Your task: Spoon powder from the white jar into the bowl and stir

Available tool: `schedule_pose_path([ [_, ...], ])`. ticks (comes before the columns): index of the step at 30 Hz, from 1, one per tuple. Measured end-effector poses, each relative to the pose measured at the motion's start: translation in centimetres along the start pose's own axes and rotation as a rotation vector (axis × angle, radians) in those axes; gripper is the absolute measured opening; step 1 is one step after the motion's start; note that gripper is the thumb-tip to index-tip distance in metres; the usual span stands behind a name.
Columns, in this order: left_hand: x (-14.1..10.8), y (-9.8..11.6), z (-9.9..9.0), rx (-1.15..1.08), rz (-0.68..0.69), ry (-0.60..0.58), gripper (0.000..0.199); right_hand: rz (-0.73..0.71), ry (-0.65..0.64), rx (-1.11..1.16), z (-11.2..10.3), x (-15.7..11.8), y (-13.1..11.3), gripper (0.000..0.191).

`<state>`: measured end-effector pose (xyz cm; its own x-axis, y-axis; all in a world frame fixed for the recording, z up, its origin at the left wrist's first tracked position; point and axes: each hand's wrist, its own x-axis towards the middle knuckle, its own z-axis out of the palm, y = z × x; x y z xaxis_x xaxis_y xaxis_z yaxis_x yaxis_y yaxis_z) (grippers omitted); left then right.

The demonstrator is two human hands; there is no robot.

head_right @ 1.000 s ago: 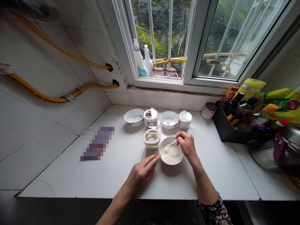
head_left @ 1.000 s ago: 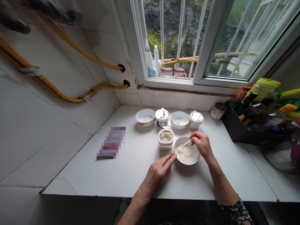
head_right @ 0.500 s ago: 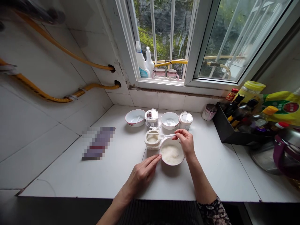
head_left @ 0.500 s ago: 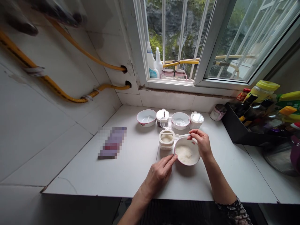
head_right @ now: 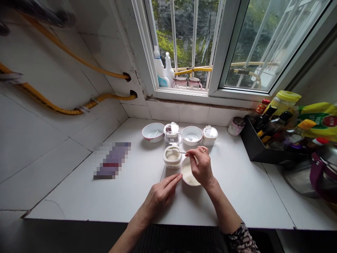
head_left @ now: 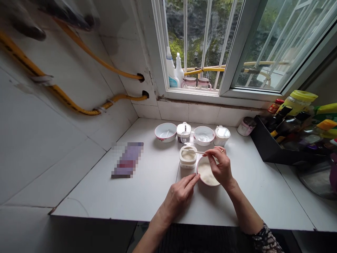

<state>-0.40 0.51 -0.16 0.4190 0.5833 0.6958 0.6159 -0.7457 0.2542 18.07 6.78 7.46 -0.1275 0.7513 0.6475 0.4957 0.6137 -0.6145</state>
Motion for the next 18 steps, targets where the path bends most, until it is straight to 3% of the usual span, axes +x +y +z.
schedule_pose_path([
  [3,0.0,0.1,0.0,-0.005,-0.008,-0.007,0.054,0.302,0.063,0.202,-0.8,0.0,0.4,0.012],
  [6,0.0,0.2,0.0,-0.003,-0.014,-0.008,0.055,0.461,0.089,0.306,-1.8,0.0,1.3,0.013],
  [13,0.0,0.1,0.1,-0.010,-0.006,0.000,0.057,0.393,-0.106,-0.025,-2.2,0.2,2.3,0.014],
  [16,-0.1,0.0,0.1,-0.011,-0.007,0.000,0.057,0.383,-0.177,-0.013,-1.6,0.1,2.1,0.014],
  [18,-0.1,0.0,0.1,-0.007,-0.009,-0.006,0.056,0.449,-0.196,0.074,-1.5,0.0,2.1,0.013],
])
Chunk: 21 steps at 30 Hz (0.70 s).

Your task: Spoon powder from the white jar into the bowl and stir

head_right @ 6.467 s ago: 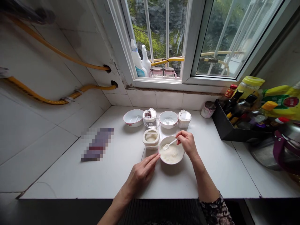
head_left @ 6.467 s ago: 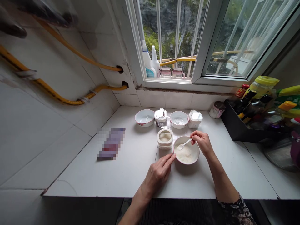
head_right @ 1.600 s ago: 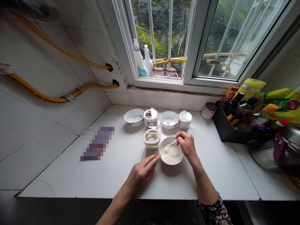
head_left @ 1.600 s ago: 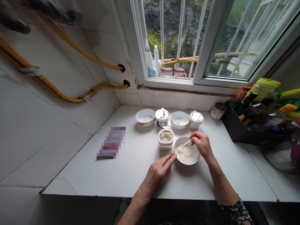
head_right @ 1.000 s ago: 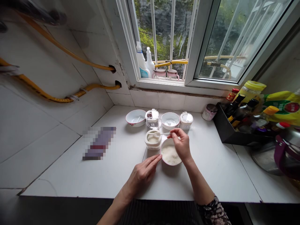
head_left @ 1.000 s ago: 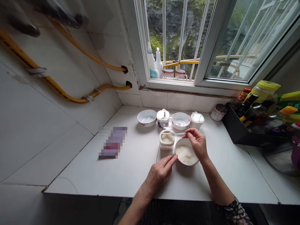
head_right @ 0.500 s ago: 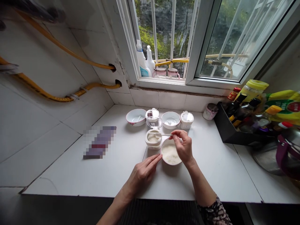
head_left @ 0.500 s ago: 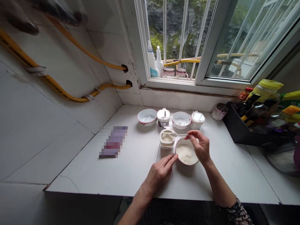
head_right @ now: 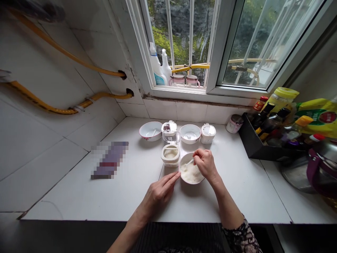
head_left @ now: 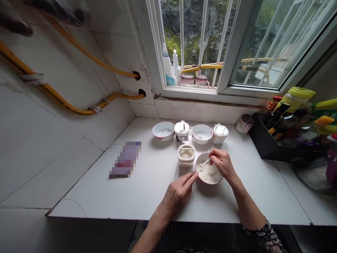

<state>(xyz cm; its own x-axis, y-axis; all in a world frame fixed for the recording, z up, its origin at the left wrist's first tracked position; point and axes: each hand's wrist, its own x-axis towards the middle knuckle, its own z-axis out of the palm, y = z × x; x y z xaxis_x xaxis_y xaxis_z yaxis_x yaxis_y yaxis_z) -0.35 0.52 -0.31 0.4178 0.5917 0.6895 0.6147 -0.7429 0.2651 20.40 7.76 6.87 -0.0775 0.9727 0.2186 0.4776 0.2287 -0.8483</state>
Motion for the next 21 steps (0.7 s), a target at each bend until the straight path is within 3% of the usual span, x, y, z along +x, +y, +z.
schedule_pose_path([
  [6,0.0,0.1,-0.1,0.024,0.004,-0.001,0.057,0.187,0.021,0.300,-0.5,0.2,0.2,0.012],
  [21,0.2,0.1,-0.1,0.019,0.008,0.018,0.056,0.203,0.089,0.401,-1.3,0.8,0.4,0.010],
])
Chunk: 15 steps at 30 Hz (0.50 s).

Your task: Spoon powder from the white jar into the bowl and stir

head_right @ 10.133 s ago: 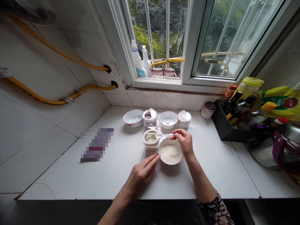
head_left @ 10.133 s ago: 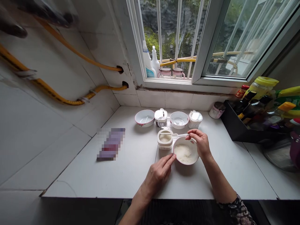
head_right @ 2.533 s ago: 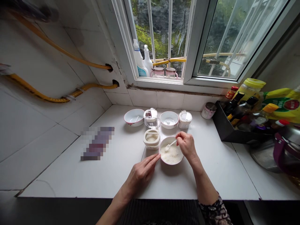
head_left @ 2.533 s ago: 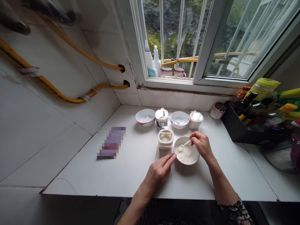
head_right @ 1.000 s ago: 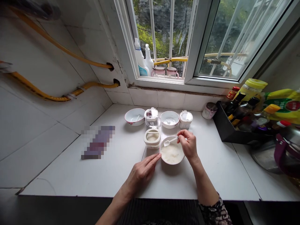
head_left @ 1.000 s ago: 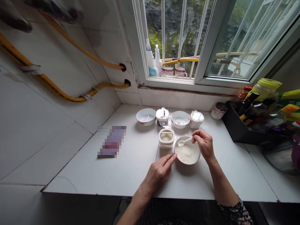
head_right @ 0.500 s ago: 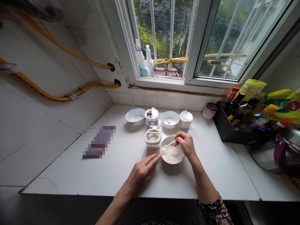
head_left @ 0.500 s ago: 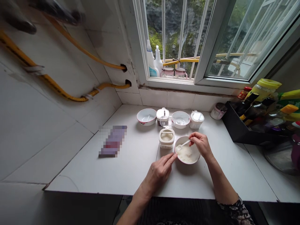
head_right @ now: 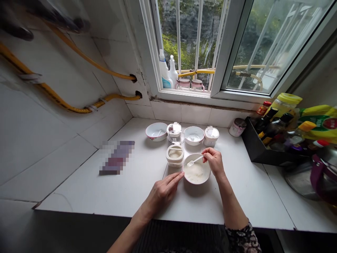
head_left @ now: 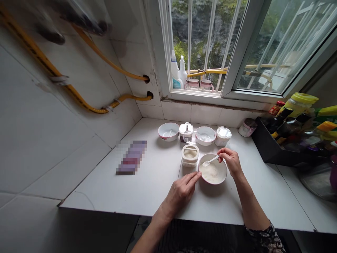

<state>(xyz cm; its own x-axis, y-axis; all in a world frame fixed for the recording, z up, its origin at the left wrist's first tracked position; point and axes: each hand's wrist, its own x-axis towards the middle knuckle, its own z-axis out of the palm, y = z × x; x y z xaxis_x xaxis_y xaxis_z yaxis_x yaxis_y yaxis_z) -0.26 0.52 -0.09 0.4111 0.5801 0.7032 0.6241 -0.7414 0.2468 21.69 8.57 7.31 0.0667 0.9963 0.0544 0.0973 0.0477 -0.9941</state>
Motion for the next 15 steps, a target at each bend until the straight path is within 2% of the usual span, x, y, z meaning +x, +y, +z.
schedule_pose_path([
  [15,-0.25,-0.45,0.53,-0.010,0.023,0.013,0.051,0.059,-0.001,0.139,-0.20,0.42,0.56,0.011],
])
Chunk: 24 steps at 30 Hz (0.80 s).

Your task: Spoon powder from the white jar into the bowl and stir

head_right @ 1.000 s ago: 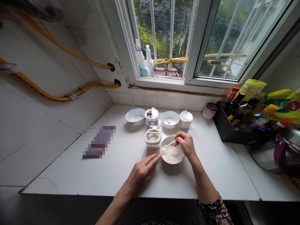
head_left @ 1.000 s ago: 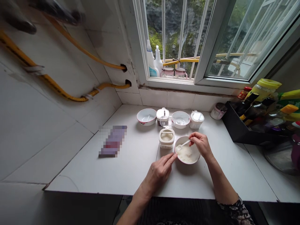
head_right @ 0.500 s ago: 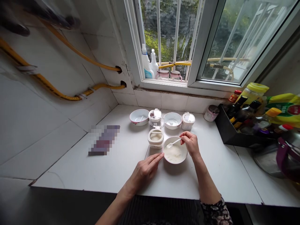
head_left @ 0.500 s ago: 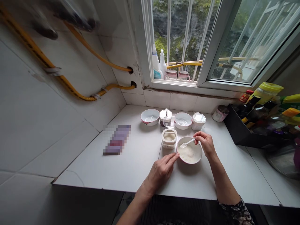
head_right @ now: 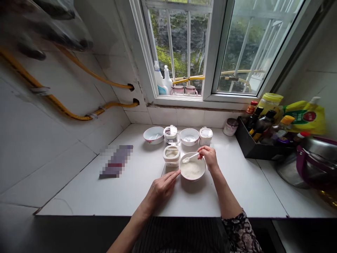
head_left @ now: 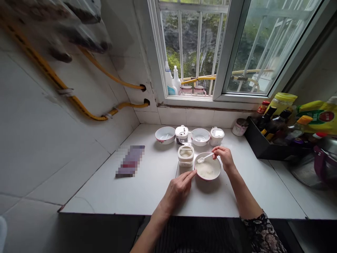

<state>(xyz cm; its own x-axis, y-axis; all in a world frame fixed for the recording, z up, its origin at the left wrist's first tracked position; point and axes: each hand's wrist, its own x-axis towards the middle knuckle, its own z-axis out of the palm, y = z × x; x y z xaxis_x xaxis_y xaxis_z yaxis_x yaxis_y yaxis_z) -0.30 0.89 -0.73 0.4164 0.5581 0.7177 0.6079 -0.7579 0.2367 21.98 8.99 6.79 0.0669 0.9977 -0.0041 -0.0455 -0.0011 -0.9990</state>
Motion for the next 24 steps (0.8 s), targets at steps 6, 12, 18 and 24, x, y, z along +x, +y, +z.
schedule_pose_path([
  [6,0.00,0.03,0.06,-0.008,-0.002,-0.017,0.049,0.002,0.031,0.032,-0.17,0.15,0.16,0.011],
  [12,0.13,0.18,0.02,-0.004,0.008,-0.005,0.050,-0.033,0.049,0.025,-0.23,0.31,0.45,0.009],
  [18,0.10,0.10,0.08,-0.008,0.007,0.000,0.048,-0.040,0.048,0.053,-0.33,0.41,0.53,0.009],
  [24,-0.06,-0.09,0.28,-0.016,-0.005,-0.010,0.048,-0.042,0.040,0.092,-0.10,0.62,0.33,0.010],
])
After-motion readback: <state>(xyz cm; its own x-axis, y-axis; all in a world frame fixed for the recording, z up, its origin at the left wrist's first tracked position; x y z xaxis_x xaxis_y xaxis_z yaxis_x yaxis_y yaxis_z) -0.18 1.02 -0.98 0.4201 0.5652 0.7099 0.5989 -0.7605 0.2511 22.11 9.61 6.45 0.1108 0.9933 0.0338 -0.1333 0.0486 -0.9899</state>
